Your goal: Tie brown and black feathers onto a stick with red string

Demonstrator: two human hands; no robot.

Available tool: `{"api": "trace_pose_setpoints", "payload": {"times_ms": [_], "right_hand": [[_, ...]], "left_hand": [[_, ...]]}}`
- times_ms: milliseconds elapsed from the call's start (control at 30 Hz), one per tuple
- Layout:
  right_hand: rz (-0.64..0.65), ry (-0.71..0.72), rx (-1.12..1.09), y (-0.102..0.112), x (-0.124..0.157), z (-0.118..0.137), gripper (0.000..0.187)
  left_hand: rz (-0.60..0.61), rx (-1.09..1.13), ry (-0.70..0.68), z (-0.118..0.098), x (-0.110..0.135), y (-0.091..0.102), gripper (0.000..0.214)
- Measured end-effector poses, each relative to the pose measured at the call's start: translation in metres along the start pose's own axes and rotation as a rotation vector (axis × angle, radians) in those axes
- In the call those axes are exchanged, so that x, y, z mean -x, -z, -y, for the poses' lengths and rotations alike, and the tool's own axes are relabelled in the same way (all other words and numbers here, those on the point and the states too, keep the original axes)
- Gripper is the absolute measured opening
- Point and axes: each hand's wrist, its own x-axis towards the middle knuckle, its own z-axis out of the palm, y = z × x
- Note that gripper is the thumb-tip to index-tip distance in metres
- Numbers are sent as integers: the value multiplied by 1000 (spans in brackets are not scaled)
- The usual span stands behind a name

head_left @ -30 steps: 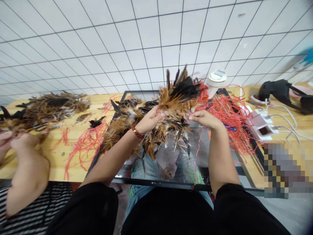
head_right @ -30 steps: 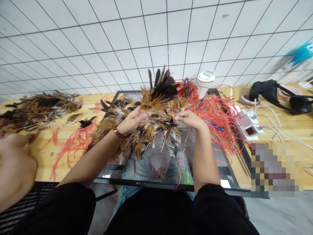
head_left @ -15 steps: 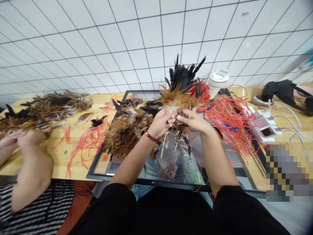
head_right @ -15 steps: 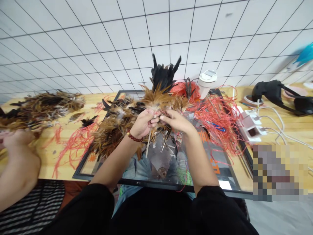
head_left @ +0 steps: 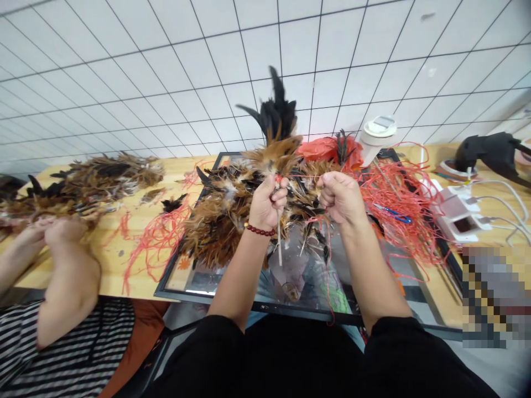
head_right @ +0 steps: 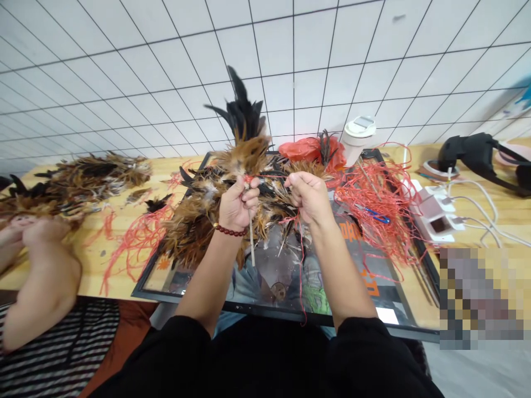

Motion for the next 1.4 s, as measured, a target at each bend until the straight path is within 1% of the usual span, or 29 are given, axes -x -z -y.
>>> {"api": "trace_pose_setpoints", "payload": {"times_ms": [67,167,200,233,267,300,367,400,467,533,567,633,733,767,800,833,867,900,967,1000,1033,1067,1100,1200,1267,1333,1400], "right_hand": [[-17,12,56,4,-1,0,47],[-19,13,104,11,-2,1,45],[-15,15,116,14,-2,2,45],[3,15,142,17,-2,3,45],[36,13,189,21,-2,4,45],[86,8,252,24,-2,6,46],[193,-10,386,31,-3,7,47],[221,-17,430,34,-3,7,48],[210,-26,457,39,-5,5,49],[190,-42,462,42,-7,1,48],[213,-51,477,43,-8,-1,47],[340,-82,537,46,-11,-5,44],[619,-200,608,57,-14,-13,41],[672,-248,612,63,-16,-16,41],[676,-283,608,71,-17,-20,42],[624,-302,606,80,-19,-24,44],[510,-307,620,91,-21,-30,46],[351,-300,664,101,-24,-36,46],[-5,-271,835,116,-31,-49,41],[-151,-256,941,121,-35,-56,37],[-254,-242,1043,122,-39,-63,34],[-314,-233,1126,120,-42,-69,32],[-342,-233,1184,116,-46,-75,32],[-380,-275,1274,99,-54,-90,41],[-402,-301,1306,94,-59,-96,40],[-416,-283,1272,100,-62,-96,33],[-435,-223,1173,111,-62,-87,26]], "left_hand": [[-5,13,60,6,-2,3,21],[6,35,295,11,-6,8,26],[9,43,360,12,-7,10,30],[13,53,394,11,-7,12,34],[19,66,394,10,-8,13,37],[26,82,365,9,-8,14,38],[37,113,275,7,-9,15,40],[40,125,235,6,-9,15,40],[42,139,190,6,-10,16,40],[45,142,182,7,-12,17,36],[47,142,188,8,-13,17,33],[44,146,203,10,-14,19,31],[-1,148,217,12,-14,22,33],[-22,143,231,13,-14,23,34],[-41,136,250,14,-13,23,35],[-54,132,273,15,-13,23,35],[-61,130,295,17,-13,23,35],[-64,132,310,18,-14,22,35],[-66,143,320,21,-16,20,34],[-70,149,318,23,-17,19,34],[-73,153,313,24,-19,18,35],[-76,156,309,25,-20,16,37],[-75,155,304,25,-20,15,38],[-56,133,284,24,-19,14,36],[-42,109,263,21,-16,13,33],[-34,91,245,18,-15,11,32],[-31,80,232,17,-16,9,31]]}}
